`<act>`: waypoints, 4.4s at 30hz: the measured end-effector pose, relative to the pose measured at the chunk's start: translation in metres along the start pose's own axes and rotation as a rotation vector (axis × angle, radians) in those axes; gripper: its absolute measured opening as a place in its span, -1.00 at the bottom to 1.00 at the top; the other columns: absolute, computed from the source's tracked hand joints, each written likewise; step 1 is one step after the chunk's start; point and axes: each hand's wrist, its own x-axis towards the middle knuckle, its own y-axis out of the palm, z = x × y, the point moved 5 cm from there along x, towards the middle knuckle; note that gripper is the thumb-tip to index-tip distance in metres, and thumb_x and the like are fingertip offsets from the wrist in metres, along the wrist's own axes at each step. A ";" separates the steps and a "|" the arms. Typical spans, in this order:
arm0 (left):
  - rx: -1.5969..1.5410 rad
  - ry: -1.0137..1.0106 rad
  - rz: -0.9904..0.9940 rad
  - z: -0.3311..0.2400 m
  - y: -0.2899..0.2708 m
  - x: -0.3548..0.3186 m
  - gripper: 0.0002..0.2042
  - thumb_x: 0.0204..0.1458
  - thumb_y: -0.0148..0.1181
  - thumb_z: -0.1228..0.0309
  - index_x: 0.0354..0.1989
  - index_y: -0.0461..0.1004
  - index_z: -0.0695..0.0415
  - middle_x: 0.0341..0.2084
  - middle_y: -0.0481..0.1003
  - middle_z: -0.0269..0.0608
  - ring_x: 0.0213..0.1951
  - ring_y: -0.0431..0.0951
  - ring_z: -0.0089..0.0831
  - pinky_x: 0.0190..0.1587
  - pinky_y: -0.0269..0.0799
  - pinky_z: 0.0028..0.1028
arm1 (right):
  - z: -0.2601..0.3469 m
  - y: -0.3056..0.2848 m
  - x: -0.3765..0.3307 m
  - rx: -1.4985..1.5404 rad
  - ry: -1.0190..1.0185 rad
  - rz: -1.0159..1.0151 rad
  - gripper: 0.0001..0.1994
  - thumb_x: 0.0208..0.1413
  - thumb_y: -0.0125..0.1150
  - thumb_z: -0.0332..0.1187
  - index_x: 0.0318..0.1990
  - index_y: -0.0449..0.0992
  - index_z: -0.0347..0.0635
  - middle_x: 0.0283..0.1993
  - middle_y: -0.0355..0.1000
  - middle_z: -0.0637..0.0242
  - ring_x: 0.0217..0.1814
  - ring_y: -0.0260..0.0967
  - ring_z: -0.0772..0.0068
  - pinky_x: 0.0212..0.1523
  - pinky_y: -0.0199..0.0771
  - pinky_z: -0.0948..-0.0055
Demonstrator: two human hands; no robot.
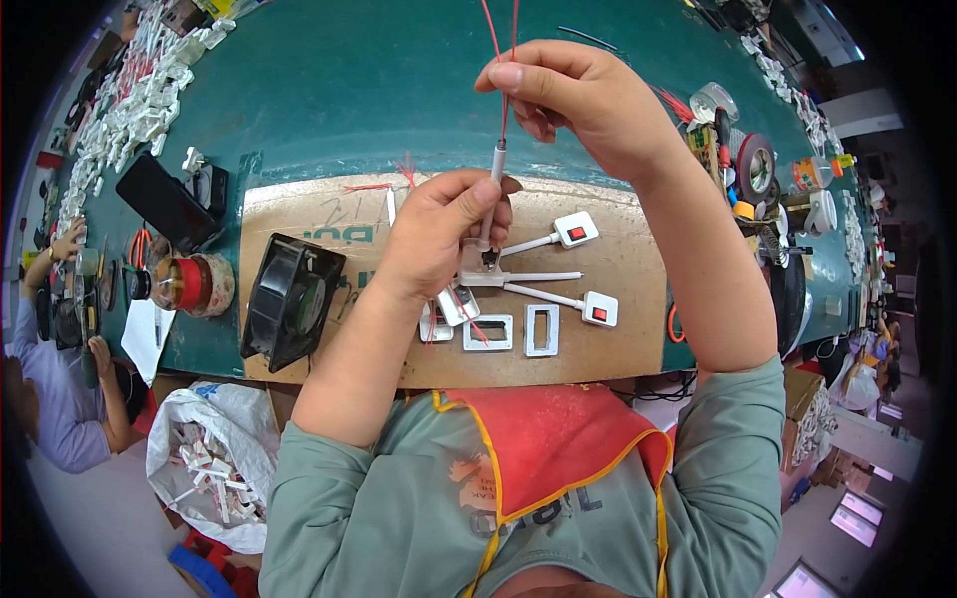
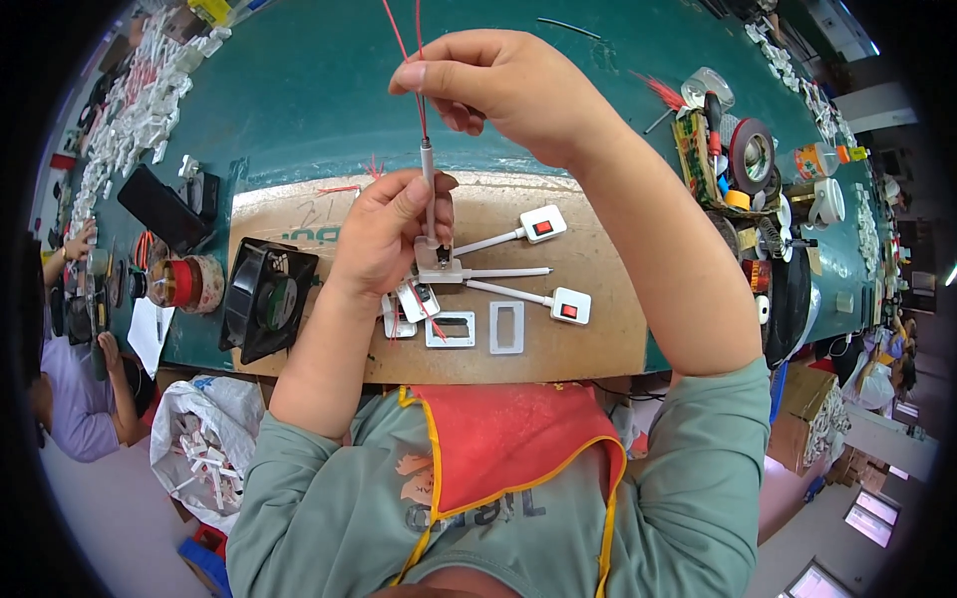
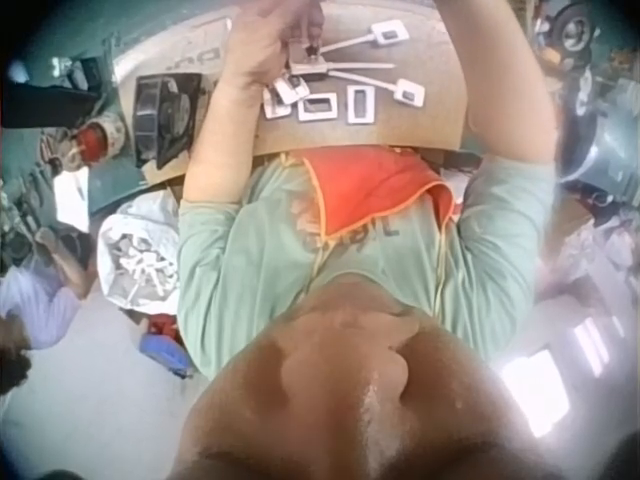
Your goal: Assembling and soldering small electrical components into plastic housings on an industrial workbench.
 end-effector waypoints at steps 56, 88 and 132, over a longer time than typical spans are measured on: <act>-0.161 -0.049 -0.052 0.005 -0.012 0.007 -0.70 0.20 0.10 0.24 -0.11 0.44 0.26 -0.45 0.48 -0.26 -0.41 0.49 -0.50 -0.32 0.49 -0.45 | -0.031 0.004 0.030 -0.213 0.294 0.070 -0.77 0.05 0.32 -0.17 -0.39 0.55 -0.14 -0.53 0.38 0.46 -0.54 0.29 0.66 -0.49 0.26 0.60; -0.169 0.607 -0.369 -0.035 -0.033 -0.002 -0.80 0.18 0.15 0.34 -0.19 0.36 0.22 -0.34 0.47 -0.17 -0.31 0.52 -0.38 -0.05 0.55 -0.16 | -0.079 0.073 -0.037 -0.858 -0.187 -0.289 -0.81 0.04 0.16 -0.24 -0.46 0.60 -0.12 -0.46 0.45 0.22 -0.37 0.46 0.12 -0.32 0.46 0.18; 1.800 0.252 -0.471 -0.049 0.004 -0.059 -0.74 0.04 0.18 0.44 -0.07 0.47 0.18 -0.28 0.52 -0.01 -0.20 0.51 -0.03 -0.17 0.43 -0.19 | -0.146 -0.278 -0.026 -1.979 0.504 -0.243 -0.77 0.10 0.03 -0.34 -0.22 0.64 0.00 -0.11 0.56 0.29 0.01 0.49 0.27 -0.09 0.48 0.23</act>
